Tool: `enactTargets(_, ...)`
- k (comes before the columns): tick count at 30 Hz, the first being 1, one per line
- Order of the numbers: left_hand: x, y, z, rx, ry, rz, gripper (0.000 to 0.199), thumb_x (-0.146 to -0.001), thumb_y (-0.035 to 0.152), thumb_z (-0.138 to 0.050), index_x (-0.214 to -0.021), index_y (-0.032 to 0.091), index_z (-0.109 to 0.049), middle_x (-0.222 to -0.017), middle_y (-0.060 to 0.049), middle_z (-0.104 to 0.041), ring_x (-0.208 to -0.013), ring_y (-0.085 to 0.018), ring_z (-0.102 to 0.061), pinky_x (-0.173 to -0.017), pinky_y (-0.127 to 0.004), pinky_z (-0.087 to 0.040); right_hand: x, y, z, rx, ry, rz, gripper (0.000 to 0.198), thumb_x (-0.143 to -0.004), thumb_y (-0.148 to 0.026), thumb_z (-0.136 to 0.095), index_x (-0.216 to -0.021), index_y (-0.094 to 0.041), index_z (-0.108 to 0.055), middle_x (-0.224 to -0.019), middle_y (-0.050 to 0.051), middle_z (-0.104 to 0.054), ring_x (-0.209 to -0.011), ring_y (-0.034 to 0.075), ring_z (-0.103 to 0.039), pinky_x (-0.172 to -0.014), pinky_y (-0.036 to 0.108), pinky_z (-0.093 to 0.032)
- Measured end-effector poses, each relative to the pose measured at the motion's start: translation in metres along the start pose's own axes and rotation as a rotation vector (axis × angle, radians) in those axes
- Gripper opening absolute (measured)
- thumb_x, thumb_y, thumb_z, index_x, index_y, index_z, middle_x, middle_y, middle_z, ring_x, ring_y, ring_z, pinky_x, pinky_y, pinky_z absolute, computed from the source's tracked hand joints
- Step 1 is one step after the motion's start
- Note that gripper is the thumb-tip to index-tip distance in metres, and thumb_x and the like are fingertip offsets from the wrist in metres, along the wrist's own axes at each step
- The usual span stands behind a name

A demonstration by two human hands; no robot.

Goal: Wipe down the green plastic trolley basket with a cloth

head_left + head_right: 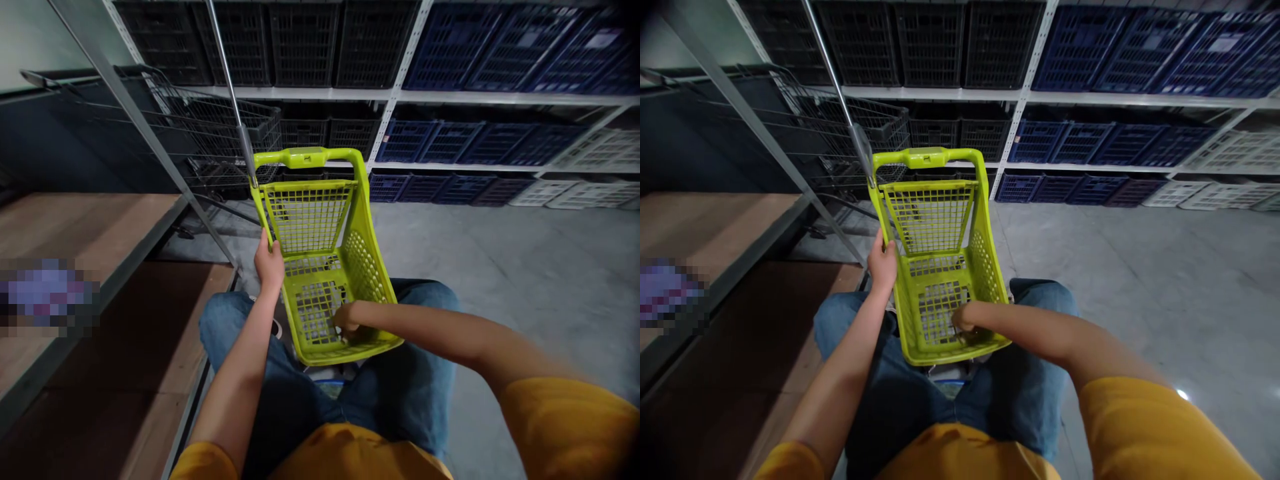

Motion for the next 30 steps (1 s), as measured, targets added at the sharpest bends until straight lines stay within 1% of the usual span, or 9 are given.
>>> enactTargets(4,-0.003,0.001,-0.002,-0.003,-0.012,-0.005,0.050,-0.089,0.021,-0.050,-0.139,0.020,-0.051,-0.139,-0.007,-0.058,-0.126,-0.022,-0.055,-0.108,-0.034,-0.041,0.018,-0.009,-0.002,-0.074,-0.207,-0.064,0.010,-0.054,-0.009,-0.069,-0.064,-0.012,-0.070,-0.049,-0.003,-0.059,-0.053,0.014,-0.058,-0.053,0.023,-0.044)
enactTargets(9,-0.004,-0.001,-0.004,0.023,-0.005,-0.003,0.050,-0.088,0.020,-0.051,-0.138,0.019,-0.053,-0.141,-0.006,-0.056,-0.130,-0.020,-0.052,-0.111,-0.030,-0.038,0.047,-0.057,0.026,-0.602,-0.112,0.191,0.031,-0.072,-0.020,-0.064,-0.102,-0.014,-0.070,-0.078,0.000,-0.067,-0.065,0.010,-0.058,-0.059,0.019,-0.044)
enactTargets(13,-0.006,-0.001,-0.003,0.033,0.008,0.004,0.049,-0.087,0.023,-0.054,-0.137,0.021,-0.053,-0.135,-0.005,-0.061,-0.124,-0.019,-0.057,-0.111,-0.033,-0.040,0.069,-0.064,0.025,-0.848,-0.104,0.274,0.032,-0.084,-0.035,-0.059,-0.107,-0.015,-0.068,-0.087,0.002,-0.067,-0.069,0.008,-0.055,-0.063,0.018,-0.042)
enactTargets(15,-0.007,-0.001,-0.001,0.043,-0.005,0.012,0.049,-0.087,0.024,-0.055,-0.137,0.021,-0.053,-0.135,-0.005,-0.062,-0.124,-0.020,-0.057,-0.111,-0.035,-0.039,0.072,-0.060,0.018,-0.839,-0.056,0.293,0.031,-0.087,-0.032,-0.055,-0.111,-0.016,-0.067,-0.089,0.001,-0.066,-0.070,0.008,-0.054,-0.064,0.018,-0.041)
enactTargets(18,0.006,-0.003,0.007,0.052,-0.100,0.059,0.054,-0.088,0.026,-0.055,-0.142,0.020,-0.047,-0.143,-0.007,-0.054,-0.133,-0.022,-0.049,-0.114,-0.036,-0.035,0.063,-0.059,0.002,-0.591,-0.038,0.264,0.031,-0.081,-0.016,-0.054,-0.109,-0.017,-0.067,-0.085,-0.001,-0.066,-0.068,0.009,-0.052,-0.063,0.019,-0.039)
enactTargets(21,0.045,-0.007,0.018,0.059,-0.243,0.141,0.069,-0.089,0.032,-0.057,-0.151,0.025,-0.029,-0.153,-0.006,-0.041,-0.143,-0.023,-0.036,-0.118,-0.039,-0.029,0.046,-0.060,-0.011,-0.266,0.003,0.091,0.027,-0.070,-0.007,-0.057,-0.092,-0.016,-0.069,-0.072,-0.002,-0.063,-0.063,0.011,-0.051,-0.060,0.020,-0.037)
enactTargets(23,0.077,-0.008,0.027,0.076,-0.275,0.166,0.075,-0.089,0.031,-0.057,-0.154,0.026,-0.020,-0.157,-0.005,-0.034,-0.146,-0.021,-0.030,-0.120,-0.040,-0.025,0.040,-0.064,-0.014,-0.195,0.006,0.005,0.020,-0.064,-0.005,-0.059,-0.080,-0.015,-0.066,-0.060,-0.004,-0.056,-0.059,0.011,-0.050,-0.058,0.021,-0.035)
enactTargets(26,0.108,-0.006,0.038,0.100,-0.225,0.150,0.064,-0.093,0.027,-0.047,-0.153,0.026,-0.024,-0.158,-0.003,-0.032,-0.145,-0.017,-0.030,-0.121,-0.035,-0.024,0.049,-0.078,-0.005,-0.423,-0.002,0.094,0.010,-0.065,-0.012,-0.063,-0.074,-0.016,-0.060,-0.055,-0.007,-0.048,-0.053,0.008,-0.045,-0.053,0.019,-0.033)
enactTargets(30,0.103,-0.003,0.043,0.098,-0.178,0.124,0.056,-0.093,0.026,-0.047,-0.148,0.027,-0.037,-0.151,-0.002,-0.045,-0.141,-0.018,-0.039,-0.119,-0.035,-0.028,0.075,-0.101,0.022,-0.761,0.034,0.380,0.022,-0.071,-0.032,-0.067,-0.083,-0.015,-0.061,-0.067,-0.006,-0.054,-0.060,0.007,-0.047,-0.056,0.018,-0.036)
Point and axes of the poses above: each hand's wrist, its own x-axis away from the middle knuckle, its own z-axis out of the back of the hand, y = z × x, the point moved 4 cm from there along -x, towards the middle knuckle
